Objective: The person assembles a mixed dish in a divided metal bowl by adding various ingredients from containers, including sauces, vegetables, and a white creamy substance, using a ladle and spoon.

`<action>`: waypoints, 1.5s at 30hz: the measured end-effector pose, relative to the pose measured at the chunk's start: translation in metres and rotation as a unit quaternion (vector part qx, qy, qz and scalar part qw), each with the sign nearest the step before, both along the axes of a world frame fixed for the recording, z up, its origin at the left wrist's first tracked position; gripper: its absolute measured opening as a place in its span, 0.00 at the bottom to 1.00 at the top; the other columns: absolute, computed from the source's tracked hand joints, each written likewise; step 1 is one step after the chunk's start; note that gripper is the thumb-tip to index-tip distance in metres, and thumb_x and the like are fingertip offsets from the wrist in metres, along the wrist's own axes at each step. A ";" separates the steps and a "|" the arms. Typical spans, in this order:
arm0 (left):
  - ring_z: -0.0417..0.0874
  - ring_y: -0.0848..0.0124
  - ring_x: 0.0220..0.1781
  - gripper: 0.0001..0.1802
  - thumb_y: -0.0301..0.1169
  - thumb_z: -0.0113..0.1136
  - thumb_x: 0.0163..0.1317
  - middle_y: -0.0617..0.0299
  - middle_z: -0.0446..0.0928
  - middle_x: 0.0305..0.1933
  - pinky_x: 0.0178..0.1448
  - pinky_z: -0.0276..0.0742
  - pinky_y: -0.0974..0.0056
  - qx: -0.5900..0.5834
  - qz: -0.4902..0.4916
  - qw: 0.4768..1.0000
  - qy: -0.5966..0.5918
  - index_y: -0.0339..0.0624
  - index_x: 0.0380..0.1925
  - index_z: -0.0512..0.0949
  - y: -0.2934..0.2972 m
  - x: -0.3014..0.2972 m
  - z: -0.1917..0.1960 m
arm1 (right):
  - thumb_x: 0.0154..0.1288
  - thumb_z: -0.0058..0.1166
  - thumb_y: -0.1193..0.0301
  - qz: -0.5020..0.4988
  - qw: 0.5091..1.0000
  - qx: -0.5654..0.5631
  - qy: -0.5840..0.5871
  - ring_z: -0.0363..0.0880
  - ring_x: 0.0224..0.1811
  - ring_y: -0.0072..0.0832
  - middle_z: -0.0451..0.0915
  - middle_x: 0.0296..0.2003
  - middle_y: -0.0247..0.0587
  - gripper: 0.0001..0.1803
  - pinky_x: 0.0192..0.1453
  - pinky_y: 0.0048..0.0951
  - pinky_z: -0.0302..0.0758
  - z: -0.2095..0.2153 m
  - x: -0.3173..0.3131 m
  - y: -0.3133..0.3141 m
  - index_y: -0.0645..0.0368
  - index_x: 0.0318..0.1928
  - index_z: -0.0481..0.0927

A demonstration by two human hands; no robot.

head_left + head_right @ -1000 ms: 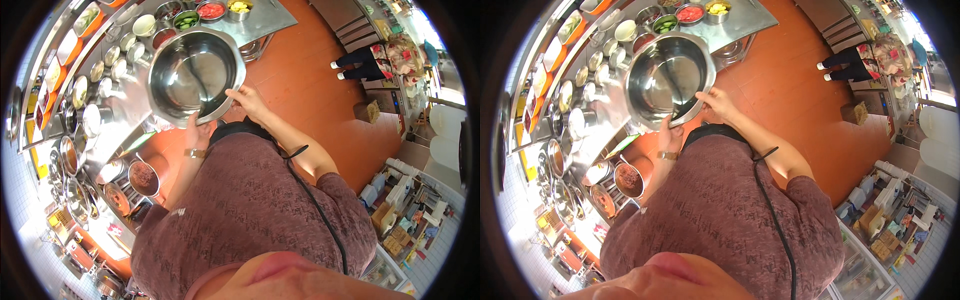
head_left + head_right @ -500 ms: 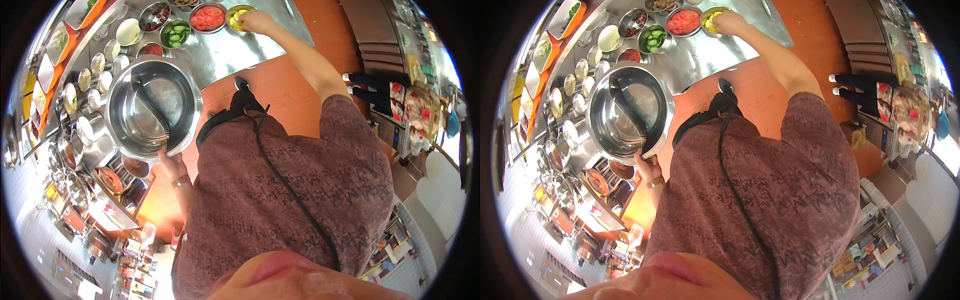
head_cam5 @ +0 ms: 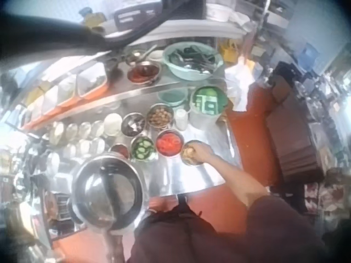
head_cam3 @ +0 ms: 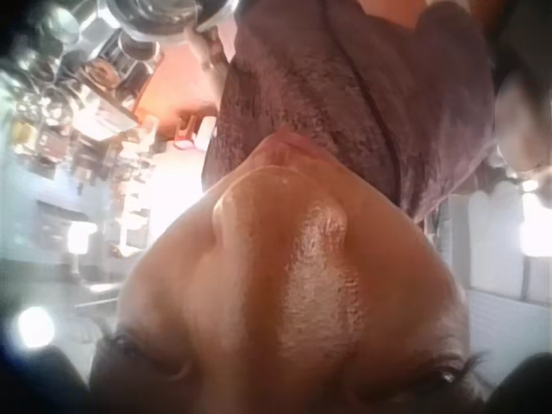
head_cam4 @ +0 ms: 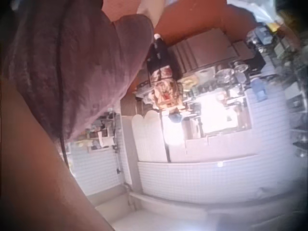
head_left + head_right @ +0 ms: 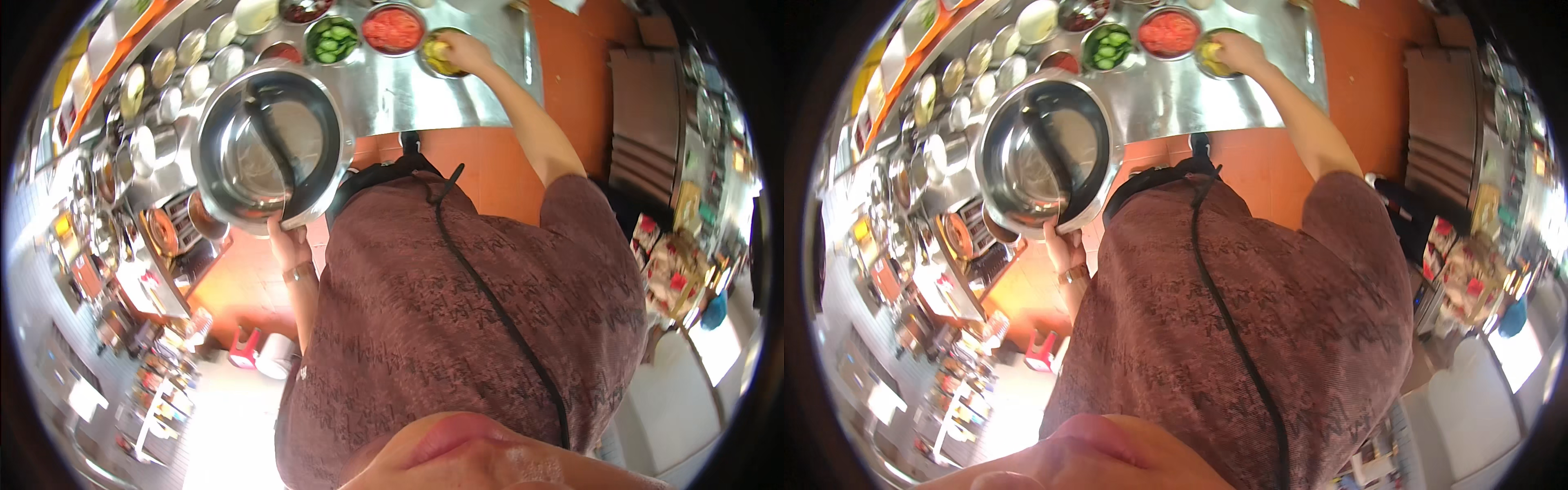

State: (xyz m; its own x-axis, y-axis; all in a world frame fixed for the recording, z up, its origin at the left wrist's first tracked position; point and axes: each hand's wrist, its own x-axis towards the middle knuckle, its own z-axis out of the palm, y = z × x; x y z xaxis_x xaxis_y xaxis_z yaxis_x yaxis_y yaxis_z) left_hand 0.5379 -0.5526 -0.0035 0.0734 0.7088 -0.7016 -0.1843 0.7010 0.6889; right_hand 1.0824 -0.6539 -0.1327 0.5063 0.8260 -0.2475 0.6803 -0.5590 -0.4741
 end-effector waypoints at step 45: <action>0.65 0.81 0.16 0.03 0.29 0.61 0.67 0.70 0.74 0.26 0.17 0.51 0.71 0.040 -0.087 0.995 0.022 0.44 0.37 0.77 0.085 0.063 -0.006 | 0.70 0.67 0.68 -0.058 0.852 0.343 0.392 0.89 0.45 0.28 0.88 0.41 0.46 0.17 0.50 0.30 0.84 0.100 -0.058 0.155 0.66 0.51 0.80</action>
